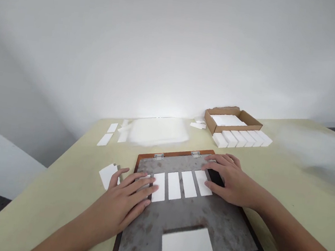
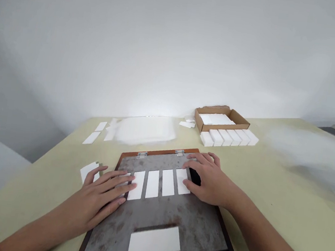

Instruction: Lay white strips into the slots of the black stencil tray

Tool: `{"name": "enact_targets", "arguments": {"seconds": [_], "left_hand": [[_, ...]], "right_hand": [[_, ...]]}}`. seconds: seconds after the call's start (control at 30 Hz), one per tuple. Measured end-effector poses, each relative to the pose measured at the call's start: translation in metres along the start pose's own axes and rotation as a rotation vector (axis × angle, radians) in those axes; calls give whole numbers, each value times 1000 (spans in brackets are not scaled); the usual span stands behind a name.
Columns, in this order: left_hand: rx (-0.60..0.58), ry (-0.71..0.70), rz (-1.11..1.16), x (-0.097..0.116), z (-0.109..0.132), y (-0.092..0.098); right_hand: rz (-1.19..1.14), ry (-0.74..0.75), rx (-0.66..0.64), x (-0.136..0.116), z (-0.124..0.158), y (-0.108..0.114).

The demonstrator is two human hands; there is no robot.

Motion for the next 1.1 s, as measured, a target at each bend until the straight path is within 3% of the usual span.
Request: {"name": "enact_targets", "arguments": {"seconds": [0.23, 0.4, 0.83, 1.1], "left_hand": [[52, -139, -41, 14, -1, 10], [62, -144, -1, 12, -3, 8], [-97, -155, 150, 11, -7, 0], [-112, -154, 275, 11, -36, 25]], "right_hand": [[3, 9, 43, 0, 2, 5], [8, 12, 40, 1, 2, 4], [-4, 24, 53, 2, 1, 4], [-56, 35, 56, 6, -2, 3]]}}
Point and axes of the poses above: each hand's wrist, its own z-axis away from the middle knuckle, its own y-axis out of the back of the hand, x = y × z, the point moved 8 cm from there along -z, towards the middle knuckle, and after that the axes turned 14 degrees about -x, right-handed, at the moved point
